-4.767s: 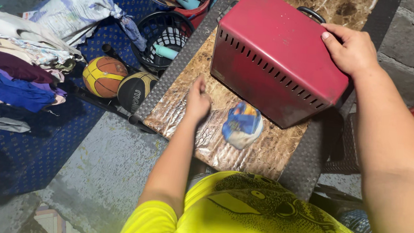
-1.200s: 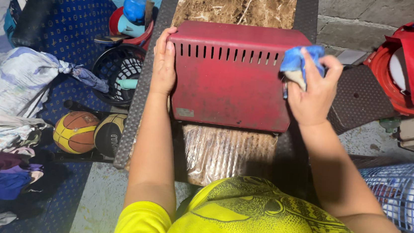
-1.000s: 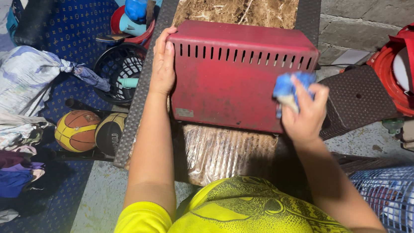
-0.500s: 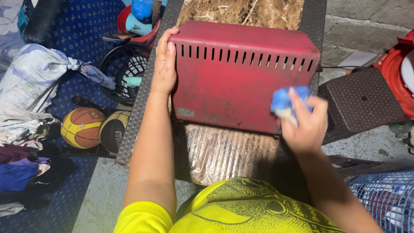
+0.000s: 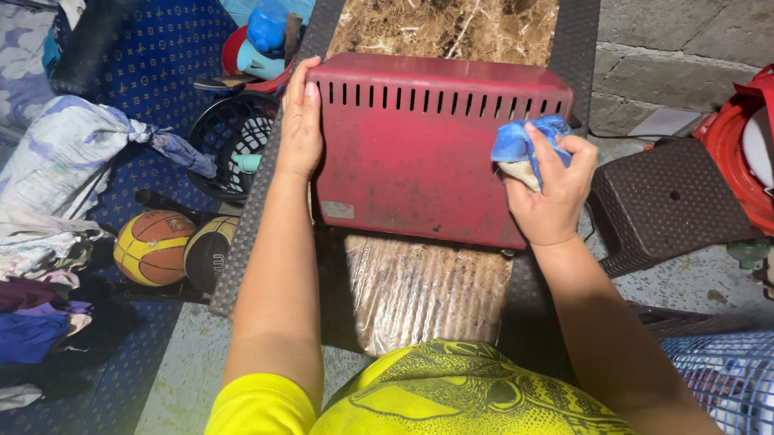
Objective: The person wipes the exterior surfaces of a red toaster oven using a blue cloth. They clean the top, front, and sides of the appliance, which is placed on a table covered with a patterned mat. The person rotates the device to access different angles during the cleaning process.
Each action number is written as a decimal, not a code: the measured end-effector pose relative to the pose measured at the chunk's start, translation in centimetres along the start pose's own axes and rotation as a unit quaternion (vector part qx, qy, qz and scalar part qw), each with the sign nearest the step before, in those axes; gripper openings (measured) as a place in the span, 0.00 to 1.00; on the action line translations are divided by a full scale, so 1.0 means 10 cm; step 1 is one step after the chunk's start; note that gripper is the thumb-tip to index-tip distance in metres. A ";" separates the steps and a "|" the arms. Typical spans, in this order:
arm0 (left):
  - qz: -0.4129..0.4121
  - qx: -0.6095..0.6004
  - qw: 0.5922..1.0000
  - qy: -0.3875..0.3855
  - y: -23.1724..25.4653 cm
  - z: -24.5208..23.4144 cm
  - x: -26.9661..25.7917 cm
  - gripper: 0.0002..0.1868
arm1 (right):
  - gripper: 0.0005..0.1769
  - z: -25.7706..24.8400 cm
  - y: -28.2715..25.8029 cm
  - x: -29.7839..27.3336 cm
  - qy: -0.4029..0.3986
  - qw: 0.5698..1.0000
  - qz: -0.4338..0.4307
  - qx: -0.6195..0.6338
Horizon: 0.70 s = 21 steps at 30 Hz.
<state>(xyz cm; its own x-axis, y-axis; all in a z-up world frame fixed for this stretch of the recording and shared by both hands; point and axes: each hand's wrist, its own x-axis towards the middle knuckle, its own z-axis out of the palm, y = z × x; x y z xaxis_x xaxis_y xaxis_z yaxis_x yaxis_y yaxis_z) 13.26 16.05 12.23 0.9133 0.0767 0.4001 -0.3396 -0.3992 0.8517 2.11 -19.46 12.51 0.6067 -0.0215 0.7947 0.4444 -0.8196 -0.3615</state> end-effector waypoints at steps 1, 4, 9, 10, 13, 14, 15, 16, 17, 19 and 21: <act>-0.010 -0.001 1.000 0.001 0.00 -0.01 -0.02 0.29 | 0.33 0.02 0.02 -0.02 0.009 1.000 -0.005 0.004; 0.002 0.016 1.000 0.005 0.00 -0.02 -0.08 0.30 | 0.33 0.05 0.02 -0.10 0.032 0.999 -0.017 0.015; 0.010 -0.032 0.999 0.000 -0.02 -0.03 -0.19 0.31 | 0.33 -0.02 0.02 -0.14 0.017 0.999 -0.031 0.007; -0.003 -0.006 1.000 0.000 -0.01 -0.05 -0.22 0.32 | 0.33 -0.03 0.01 -0.15 0.012 0.999 -0.030 0.009; -0.009 0.013 1.000 0.000 0.01 -0.04 -0.27 0.31 | 0.32 -0.08 0.05 -0.10 0.001 1.000 -0.026 0.008; -0.011 0.027 1.000 0.003 0.02 -0.01 -0.29 0.31 | 0.32 -0.10 0.09 -0.06 -0.004 1.000 -0.025 0.006; -0.015 0.041 0.999 0.006 0.03 0.01 -0.35 0.31 | 0.31 -0.10 0.11 -0.03 -0.009 1.000 -0.023 0.005; -0.018 0.056 0.998 0.008 0.03 0.04 -0.40 0.31 | 0.30 -0.10 0.15 0.03 -0.010 1.000 -0.019 -0.004; -0.004 0.050 0.998 0.027 0.05 0.08 -0.46 0.31 | 0.29 -0.09 0.18 0.08 -0.013 1.000 -0.013 -0.013; 0.027 0.037 0.997 0.064 0.09 0.20 -0.56 0.30 | 0.28 -0.09 0.18 0.09 -0.013 0.999 -0.011 -0.040; 0.025 0.035 0.996 0.072 0.13 0.20 -0.61 0.30 | 0.26 -0.06 0.11 0.07 -0.009 0.997 -0.020 -0.074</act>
<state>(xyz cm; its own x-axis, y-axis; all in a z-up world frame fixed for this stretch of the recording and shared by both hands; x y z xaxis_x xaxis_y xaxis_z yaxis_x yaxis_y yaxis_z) 7.66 13.22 10.21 0.8520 0.1838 0.4903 -0.3627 -0.4682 0.8058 2.59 -20.68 12.95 0.6027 0.0223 0.7976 0.3674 -0.8951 -0.2526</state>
